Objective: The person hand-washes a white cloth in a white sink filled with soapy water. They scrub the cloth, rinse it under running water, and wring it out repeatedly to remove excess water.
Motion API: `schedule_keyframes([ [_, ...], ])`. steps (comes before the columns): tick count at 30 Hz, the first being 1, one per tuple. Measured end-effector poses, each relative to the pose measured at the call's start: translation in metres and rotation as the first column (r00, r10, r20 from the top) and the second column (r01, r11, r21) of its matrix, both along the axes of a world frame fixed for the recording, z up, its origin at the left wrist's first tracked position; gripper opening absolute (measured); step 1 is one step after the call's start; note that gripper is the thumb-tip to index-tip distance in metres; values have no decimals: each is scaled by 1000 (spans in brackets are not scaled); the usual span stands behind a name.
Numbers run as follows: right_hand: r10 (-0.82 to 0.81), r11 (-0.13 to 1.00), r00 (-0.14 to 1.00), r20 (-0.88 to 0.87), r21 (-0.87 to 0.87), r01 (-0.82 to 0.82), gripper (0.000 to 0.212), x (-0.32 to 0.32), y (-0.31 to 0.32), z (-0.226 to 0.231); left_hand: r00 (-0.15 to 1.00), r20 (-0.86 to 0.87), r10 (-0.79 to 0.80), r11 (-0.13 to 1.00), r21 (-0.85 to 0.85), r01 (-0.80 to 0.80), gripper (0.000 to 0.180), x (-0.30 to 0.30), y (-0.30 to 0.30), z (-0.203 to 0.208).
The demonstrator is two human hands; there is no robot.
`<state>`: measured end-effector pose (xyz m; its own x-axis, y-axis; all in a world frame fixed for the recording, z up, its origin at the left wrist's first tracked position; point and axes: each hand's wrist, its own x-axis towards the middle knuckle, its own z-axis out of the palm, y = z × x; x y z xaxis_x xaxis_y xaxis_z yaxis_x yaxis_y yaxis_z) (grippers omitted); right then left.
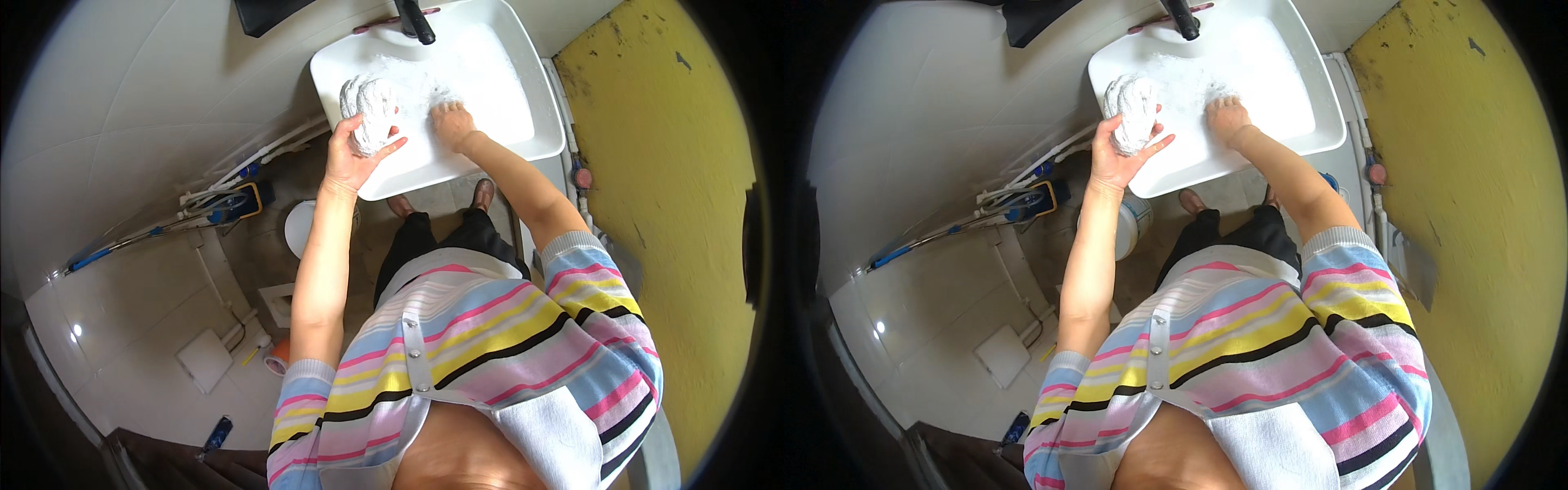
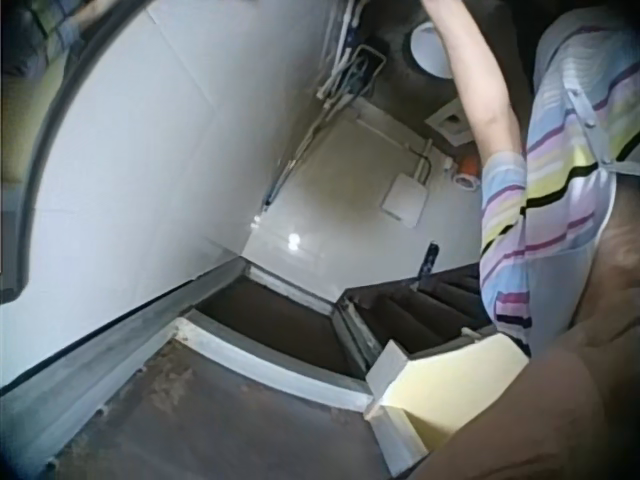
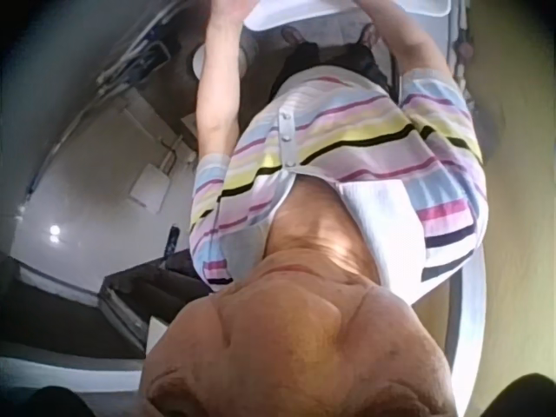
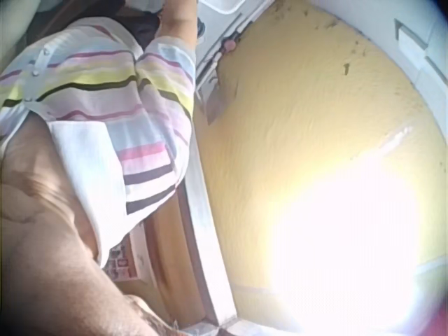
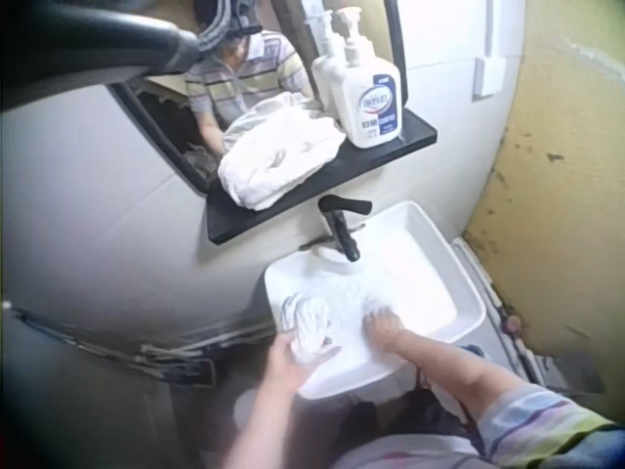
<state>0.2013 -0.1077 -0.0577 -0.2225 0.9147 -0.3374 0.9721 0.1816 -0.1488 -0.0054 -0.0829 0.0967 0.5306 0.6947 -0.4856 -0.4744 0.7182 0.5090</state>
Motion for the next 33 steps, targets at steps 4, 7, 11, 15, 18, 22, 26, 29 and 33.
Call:
schedule_keyframes([
  [4, -31, 999, 999, -27, -42, 30, 47, -1, 12, -6, 1000, -26, -6, 1000, 18, 7, 61, -2, -2, 4],
  [7, 7, 991, 1000, 24, -131, -4, 50, -3, 18, 0, 997, -72, -19, 996, 90, 26, 60, -5, -1, 7],
  [11, -37, 995, 999, 37, -86, 40, 45, -2, 21, -2, 987, -154, -36, 978, 196, 67, 53, -4, 2, 18],
  [15, -142, 988, 977, -160, 38, 150, 24, 5, 32, 33, 968, -253, 2, 953, 292, 75, 44, -5, 4, 28],
  [18, -171, 952, 931, -324, 189, 241, 18, 7, 31, 84, 957, -286, 48, 938, 342, 55, 40, -3, 5, 31],
  [22, -32, 849, 987, -160, 517, 112, 15, 12, 17, 68, 953, -300, 47, 919, 387, 77, 37, 5, 15, 16],
  [26, -183, 809, 911, -369, 470, 353, 17, -1, -12, 95, 949, -305, 83, 918, 393, 46, 40, 17, 14, 20],
  [29, -171, 868, 589, -790, 163, 470, 17, -7, -21, 171, 946, -312, 92, 924, 381, 36, 42, 17, 15, 17],
  [33, -34, 811, 418, -908, 219, 543, 16, -21, -24, 186, 945, -320, 65, 927, 370, 61, 43, 25, 15, 23],
])
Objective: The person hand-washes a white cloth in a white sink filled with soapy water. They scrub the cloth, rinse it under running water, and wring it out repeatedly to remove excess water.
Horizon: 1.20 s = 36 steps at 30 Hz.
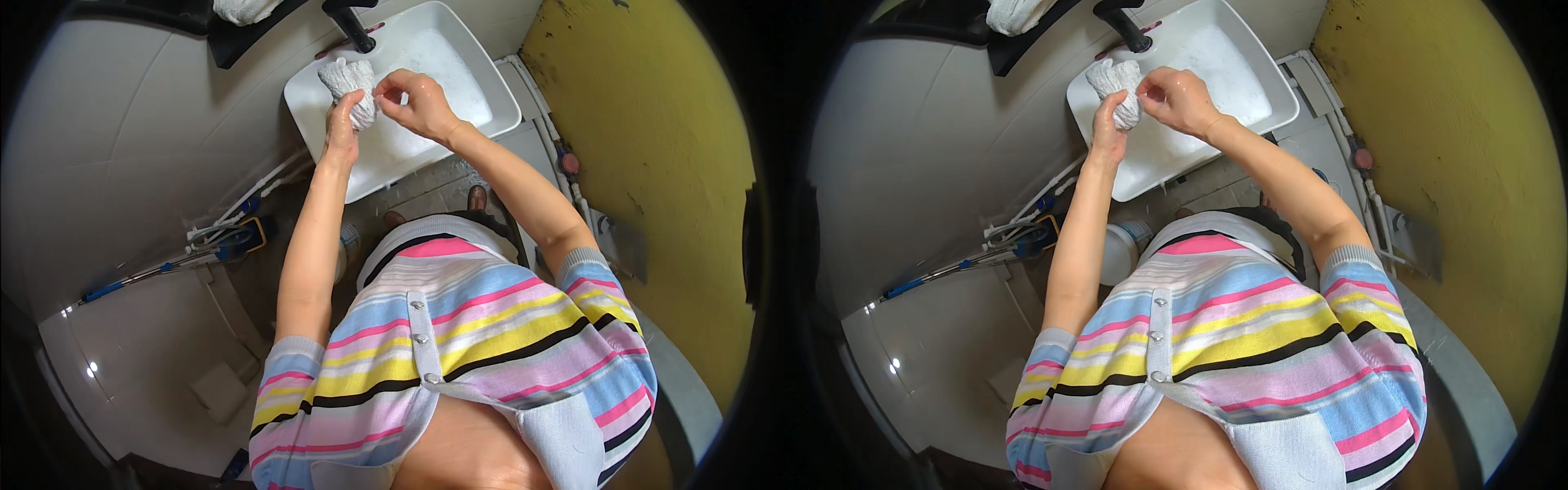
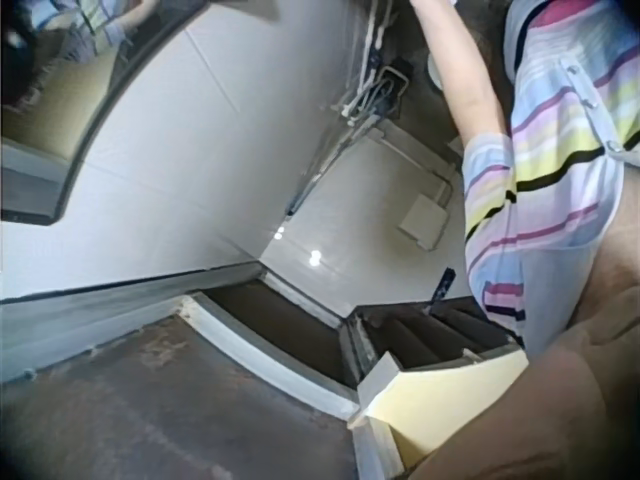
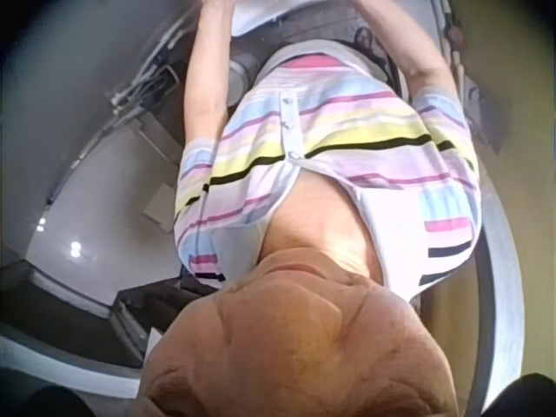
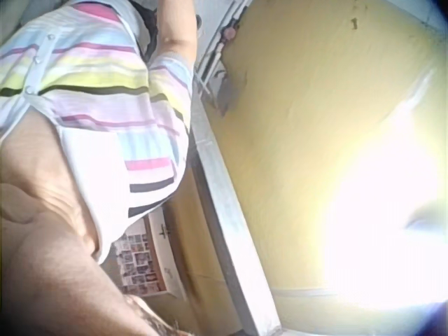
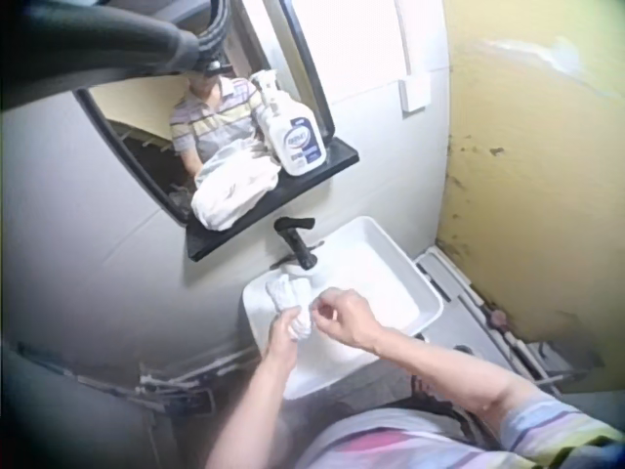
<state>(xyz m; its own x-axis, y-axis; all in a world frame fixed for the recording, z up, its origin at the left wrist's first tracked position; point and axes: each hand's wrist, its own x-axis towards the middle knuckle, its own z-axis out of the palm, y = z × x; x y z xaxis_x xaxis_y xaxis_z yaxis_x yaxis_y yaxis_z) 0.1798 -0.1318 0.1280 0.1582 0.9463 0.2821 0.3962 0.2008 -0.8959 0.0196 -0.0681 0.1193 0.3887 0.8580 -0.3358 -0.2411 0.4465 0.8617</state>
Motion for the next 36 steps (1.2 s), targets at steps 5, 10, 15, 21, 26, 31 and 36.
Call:
schedule_keyframes([
  [5, -26, 999, 999, 43, -44, 28, 18, 0, -2, 4, 997, -76, -35, 999, -8, 35, 43, 3, -2, 1],
  [10, -15, 996, 995, 102, -84, 24, 15, -1, -1, 4, 984, -166, -61, 991, 104, 79, 45, 3, -8, 6],
  [15, 24, 984, 993, 112, -177, -3, 13, 7, -5, 5, 951, -300, -79, 981, 145, 127, 44, 5, -12, 13],
  [21, -75, 974, 997, 22, -211, 78, 14, 37, -3, -35, 983, -159, 86, 995, 61, -78, 37, -4, -7, -8],
  [26, 108, 878, 837, 536, -446, 173, 16, 75, 7, -86, 994, -70, 82, 993, 90, -75, 46, -8, -15, -4],
  [31, 257, 849, 448, 856, -422, 319, 26, 86, 7, -163, 997, -68, 47, 978, 208, -32, 55, -10, -20, 1],
  [36, 420, 853, 584, 695, -522, 8, 31, 66, 3, -146, 991, -95, 99, 949, 307, -66, 59, -8, -23, 7],
])
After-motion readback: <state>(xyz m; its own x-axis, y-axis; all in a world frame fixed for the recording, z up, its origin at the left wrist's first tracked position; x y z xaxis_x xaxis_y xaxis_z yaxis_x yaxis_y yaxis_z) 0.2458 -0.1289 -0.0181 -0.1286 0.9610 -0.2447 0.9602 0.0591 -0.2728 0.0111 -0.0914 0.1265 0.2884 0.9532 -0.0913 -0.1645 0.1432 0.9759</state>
